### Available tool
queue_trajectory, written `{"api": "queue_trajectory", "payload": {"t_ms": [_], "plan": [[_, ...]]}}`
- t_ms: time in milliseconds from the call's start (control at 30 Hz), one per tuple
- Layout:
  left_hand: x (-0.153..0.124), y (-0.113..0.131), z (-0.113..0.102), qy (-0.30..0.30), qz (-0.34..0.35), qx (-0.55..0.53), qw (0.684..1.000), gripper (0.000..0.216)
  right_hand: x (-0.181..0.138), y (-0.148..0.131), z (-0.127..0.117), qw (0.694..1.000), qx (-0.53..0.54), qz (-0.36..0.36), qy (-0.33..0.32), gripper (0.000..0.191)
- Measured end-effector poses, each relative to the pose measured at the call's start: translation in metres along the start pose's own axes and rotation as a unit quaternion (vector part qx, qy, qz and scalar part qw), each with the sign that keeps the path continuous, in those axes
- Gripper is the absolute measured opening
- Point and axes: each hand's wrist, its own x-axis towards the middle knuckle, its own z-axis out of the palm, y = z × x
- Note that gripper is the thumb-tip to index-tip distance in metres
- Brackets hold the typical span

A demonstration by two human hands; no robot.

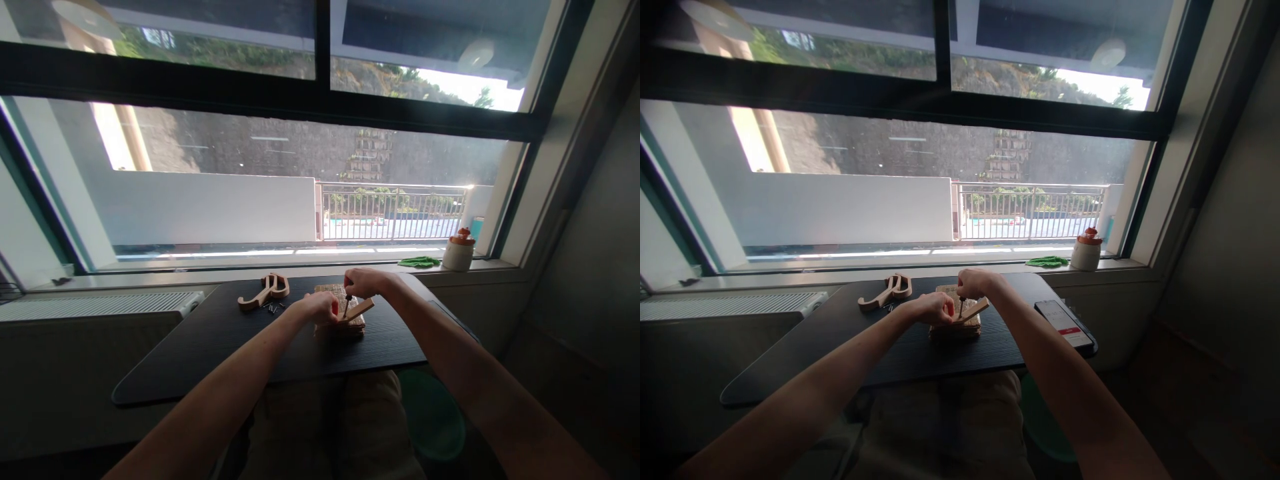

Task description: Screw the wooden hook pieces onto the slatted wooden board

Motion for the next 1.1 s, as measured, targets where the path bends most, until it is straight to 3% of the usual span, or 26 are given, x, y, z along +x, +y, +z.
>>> {"api": "queue_trajectory", "payload": {"t_ms": [400, 633, 833, 1100], "plan": [[-0.0003, 0.0004, 0.0002, 0.002, -0.002, 0.002, 1.0, 0.027, 0.0012, 0.0009, 0.0007, 0.999, 0.003, 0.033, -0.003, 0.036], [-0.0023, 0.0021, -0.0013, 0.002, 0.003, 0.003, 1.0, 0.026, 0.0004, -0.0006, 0.0006, 0.997, -0.021, 0.061, 0.031, 0.037], [-0.0005, 0.0015, -0.0004, 0.003, 0.003, 0.006, 1.0, 0.028, 0.0011, -0.0013, -0.0002, 0.999, 0.018, 0.032, -0.038, 0.03], [-0.0016, 0.0007, 0.0015, 0.008, 0.0, 0.006, 1.0, 0.028, 0.0046, -0.0067, 0.0022, 1.0, -0.002, 0.02, 0.007, 0.038]]}}
